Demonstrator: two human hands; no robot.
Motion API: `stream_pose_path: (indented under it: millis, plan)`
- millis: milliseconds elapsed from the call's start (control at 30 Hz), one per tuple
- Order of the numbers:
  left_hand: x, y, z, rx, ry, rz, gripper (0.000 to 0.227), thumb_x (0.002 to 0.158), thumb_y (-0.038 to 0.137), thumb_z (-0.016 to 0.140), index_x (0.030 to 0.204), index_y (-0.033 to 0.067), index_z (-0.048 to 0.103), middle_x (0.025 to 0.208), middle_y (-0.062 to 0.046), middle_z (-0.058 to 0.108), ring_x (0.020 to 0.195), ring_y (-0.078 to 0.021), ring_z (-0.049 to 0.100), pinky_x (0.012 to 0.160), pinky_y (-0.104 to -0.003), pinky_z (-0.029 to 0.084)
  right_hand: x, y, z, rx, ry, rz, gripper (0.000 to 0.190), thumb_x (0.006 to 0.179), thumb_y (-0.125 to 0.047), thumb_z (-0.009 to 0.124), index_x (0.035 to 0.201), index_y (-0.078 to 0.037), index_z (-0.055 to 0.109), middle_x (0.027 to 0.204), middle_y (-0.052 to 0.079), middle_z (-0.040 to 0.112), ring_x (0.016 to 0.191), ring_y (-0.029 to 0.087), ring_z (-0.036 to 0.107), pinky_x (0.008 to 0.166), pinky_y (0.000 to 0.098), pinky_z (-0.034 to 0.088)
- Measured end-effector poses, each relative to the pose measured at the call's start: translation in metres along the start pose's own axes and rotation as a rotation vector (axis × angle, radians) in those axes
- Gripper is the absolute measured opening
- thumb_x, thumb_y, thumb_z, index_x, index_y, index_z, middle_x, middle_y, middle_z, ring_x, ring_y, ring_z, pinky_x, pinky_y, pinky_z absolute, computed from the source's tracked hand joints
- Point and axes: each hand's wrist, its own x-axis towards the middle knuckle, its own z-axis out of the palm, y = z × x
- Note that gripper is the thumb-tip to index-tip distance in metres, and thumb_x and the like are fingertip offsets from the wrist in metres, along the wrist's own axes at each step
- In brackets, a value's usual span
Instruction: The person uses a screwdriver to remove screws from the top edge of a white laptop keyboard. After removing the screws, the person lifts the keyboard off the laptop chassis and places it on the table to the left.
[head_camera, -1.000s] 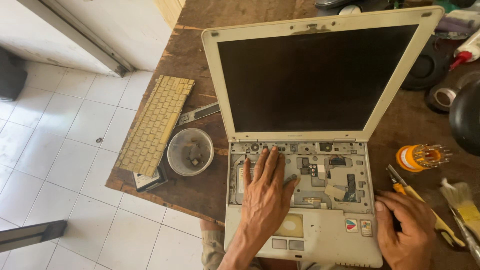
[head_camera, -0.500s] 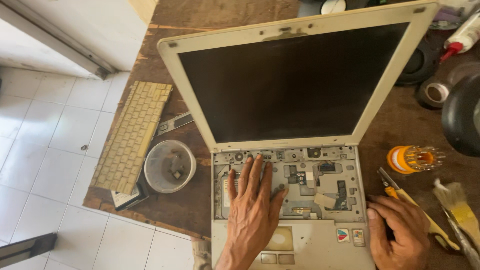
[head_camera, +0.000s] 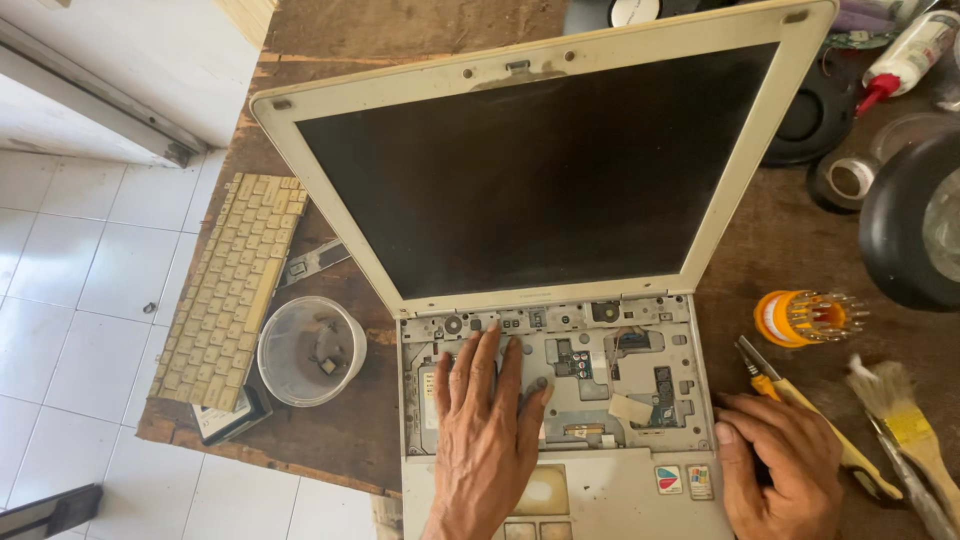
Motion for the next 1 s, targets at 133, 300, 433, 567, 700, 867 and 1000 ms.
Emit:
stream_pose_path:
  millis: [133, 300, 433, 567, 700, 867, 1000]
  plan:
    - [0.000, 0.000, 0.001, 0.002, 0.020, -0.003, 0.055, 0.115, 0.042, 0.056, 0.155, 0.0046, 0.063, 0.167, -0.019, 0.053, 0.156, -0.0418, 0.047, 0.130, -0.066, 0.028, 0.002, -0.001, 0.000, 0.007, -0.004, -0.009, 0.016, 0.105, -0.004, 0.067, 0.100, 0.001, 0.081, 0.109, 0.015, 0.083, 0.099, 0.031, 0.077, 0.103, 0.0454, 0.056]
    - [0.001, 0.001, -0.001, 0.015, -0.002, -0.008, 0.057, 0.115, 0.044, 0.054, 0.156, 0.0041, 0.061, 0.168, -0.020, 0.050, 0.154, -0.0433, 0.046, 0.130, -0.066, 0.028, -0.004, 0.002, -0.001, 0.002, -0.030, 0.019, 0.015, 0.106, -0.006, 0.067, 0.106, -0.001, 0.081, 0.114, 0.013, 0.083, 0.105, 0.030, 0.075, 0.110, 0.0436, 0.054]
    - [0.004, 0.002, -0.004, 0.065, -0.019, 0.014, 0.060, 0.117, 0.046, 0.051, 0.160, 0.0048, 0.057, 0.166, -0.023, 0.048, 0.150, -0.0427, 0.047, 0.128, -0.065, 0.029, -0.004, 0.001, 0.000, 0.002, -0.016, 0.015, 0.017, 0.106, -0.007, 0.067, 0.110, 0.001, 0.082, 0.113, 0.014, 0.083, 0.106, 0.030, 0.077, 0.109, 0.0469, 0.055]
    - [0.004, 0.001, -0.005, 0.071, -0.025, 0.001, 0.061, 0.117, 0.048, 0.048, 0.160, 0.0058, 0.058, 0.160, -0.026, 0.047, 0.145, -0.0460, 0.047, 0.127, -0.066, 0.031, -0.002, -0.011, -0.005, -0.014, 0.042, 0.025, 0.012, 0.107, -0.002, 0.072, 0.114, 0.006, 0.079, 0.119, 0.019, 0.082, 0.110, 0.032, 0.077, 0.118, 0.0506, 0.053]
    - [0.003, 0.002, -0.006, 0.048, -0.005, 0.004, 0.060, 0.118, 0.047, 0.048, 0.160, 0.0050, 0.058, 0.160, -0.028, 0.047, 0.146, -0.0476, 0.047, 0.128, -0.067, 0.030, 0.034, -0.032, -0.014, 0.083, 0.005, 0.130, 0.028, 0.114, 0.000, 0.065, 0.138, 0.010, 0.074, 0.140, 0.025, 0.076, 0.129, 0.036, 0.072, 0.122, 0.0444, 0.053]
    - [0.004, 0.005, -0.012, 0.051, 0.013, 0.026, 0.059, 0.118, 0.045, 0.047, 0.160, 0.0046, 0.057, 0.158, -0.028, 0.048, 0.145, -0.0473, 0.048, 0.126, -0.067, 0.032, 0.107, -0.033, 0.026, 0.393, -0.016, 0.282, 0.057, 0.113, -0.018, 0.060, 0.158, 0.014, 0.046, 0.147, 0.034, 0.063, 0.137, 0.042, 0.066, 0.119, 0.0484, 0.057]
    - [0.005, 0.005, -0.013, 0.044, 0.032, 0.041, 0.058, 0.119, 0.044, 0.045, 0.161, 0.0061, 0.055, 0.157, -0.028, 0.049, 0.142, -0.0491, 0.050, 0.123, -0.069, 0.033, 0.124, -0.001, 0.050, 0.298, -0.179, 0.407, 0.035, 0.124, -0.038, 0.052, 0.108, -0.009, 0.063, 0.085, 0.000, 0.049, 0.076, 0.016, 0.045, 0.066, 0.0330, 0.040]
